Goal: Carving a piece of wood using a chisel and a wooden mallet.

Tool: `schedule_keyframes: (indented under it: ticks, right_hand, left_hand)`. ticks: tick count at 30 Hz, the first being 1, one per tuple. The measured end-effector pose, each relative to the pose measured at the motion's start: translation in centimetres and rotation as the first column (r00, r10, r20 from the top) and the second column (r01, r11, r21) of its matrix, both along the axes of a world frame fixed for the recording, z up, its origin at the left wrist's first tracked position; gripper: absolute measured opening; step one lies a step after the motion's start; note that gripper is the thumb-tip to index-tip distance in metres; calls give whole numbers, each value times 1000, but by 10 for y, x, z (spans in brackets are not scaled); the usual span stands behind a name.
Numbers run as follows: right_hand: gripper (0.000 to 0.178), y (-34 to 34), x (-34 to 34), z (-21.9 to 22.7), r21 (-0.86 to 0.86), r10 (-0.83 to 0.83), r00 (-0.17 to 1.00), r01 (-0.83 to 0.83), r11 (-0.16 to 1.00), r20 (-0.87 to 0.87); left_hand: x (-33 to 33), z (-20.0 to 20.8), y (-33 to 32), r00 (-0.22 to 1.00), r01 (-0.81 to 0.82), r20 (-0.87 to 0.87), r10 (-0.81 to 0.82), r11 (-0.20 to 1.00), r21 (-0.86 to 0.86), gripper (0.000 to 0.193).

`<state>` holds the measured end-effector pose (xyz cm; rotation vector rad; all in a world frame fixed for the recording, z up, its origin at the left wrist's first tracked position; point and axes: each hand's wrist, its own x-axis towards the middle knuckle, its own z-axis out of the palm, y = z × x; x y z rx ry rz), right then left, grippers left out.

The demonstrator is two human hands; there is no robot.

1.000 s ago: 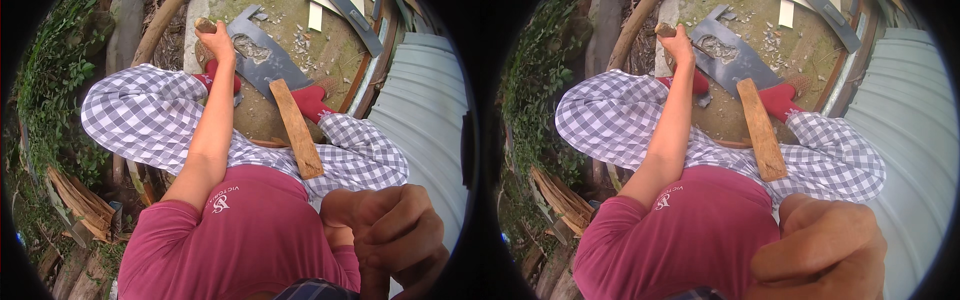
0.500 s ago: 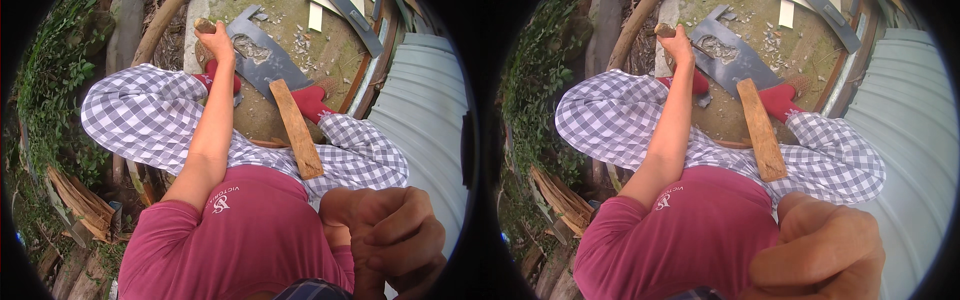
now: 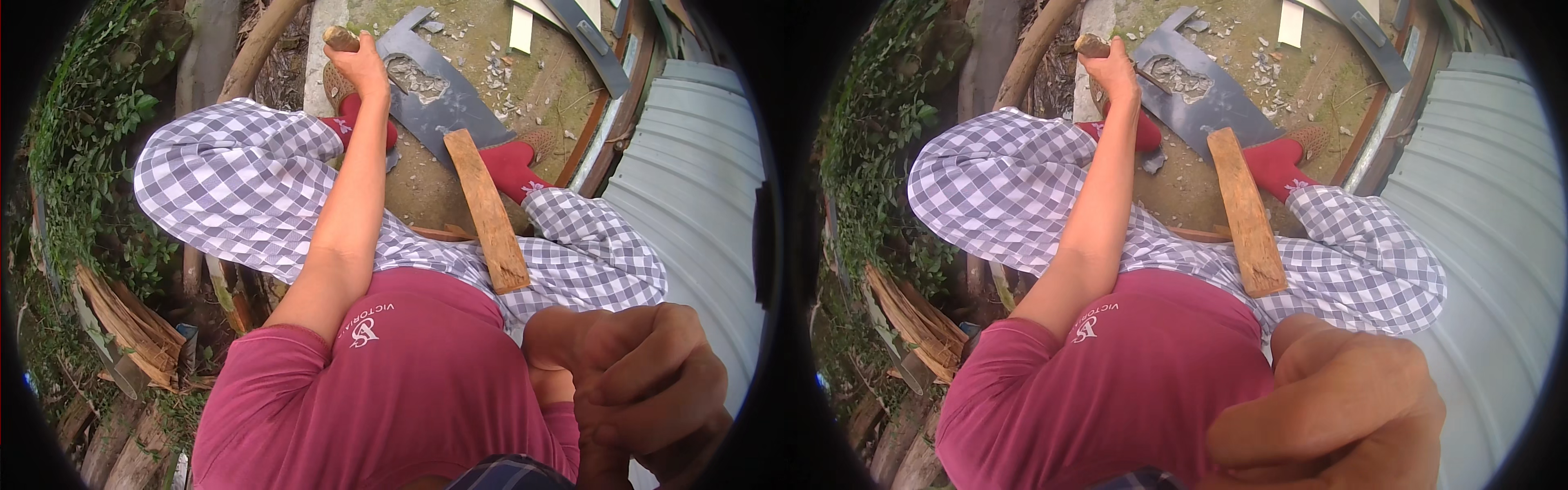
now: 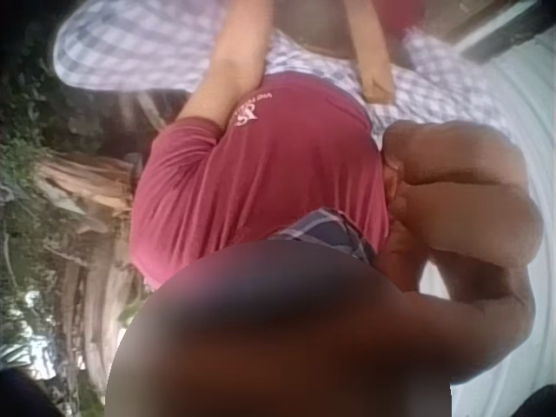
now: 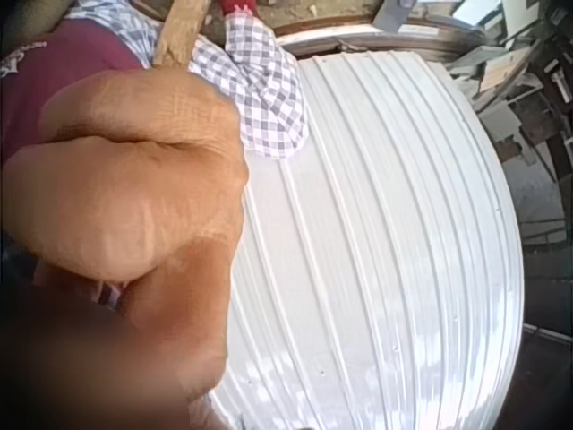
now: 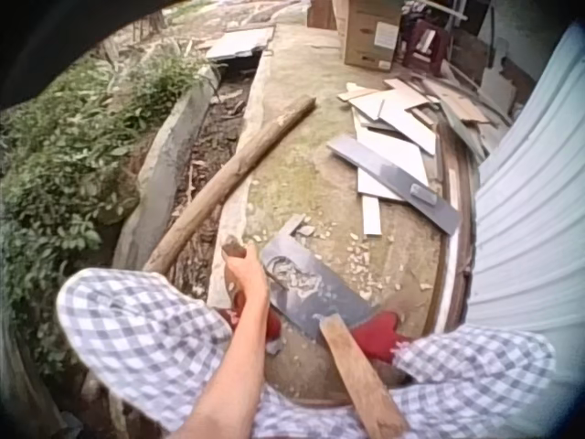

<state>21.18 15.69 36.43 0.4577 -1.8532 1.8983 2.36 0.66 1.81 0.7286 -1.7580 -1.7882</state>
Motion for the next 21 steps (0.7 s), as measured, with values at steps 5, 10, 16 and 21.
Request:
schedule_keyframes:
  ticks: [5, 10, 16, 21]
  right_hand:
    - [9, -42, -9, 61, 243, -232, 706, 87, 966, 669]
    - [14, -37, -4, 58, 309, -305, 685, 122, 943, 662]
    - [21, -31, 5, 38, 386, -375, 663, 139, 912, 648]
    - [10, -4, -6, -30, -413, 525, 827, -415, 810, 199]
  left_hand:
    - [-1, -3, 2, 999, -7, 40, 7, 1000, 10, 53]
    - [-1, -2, 2, 1000, -18, 17, 18, 1000, -18, 53]
    - [1, -9, -9, 999, -11, 49, 13, 999, -31, 55]
    - [-1, -3, 3, 1000, -8, 28, 8, 1000, 11, 53]
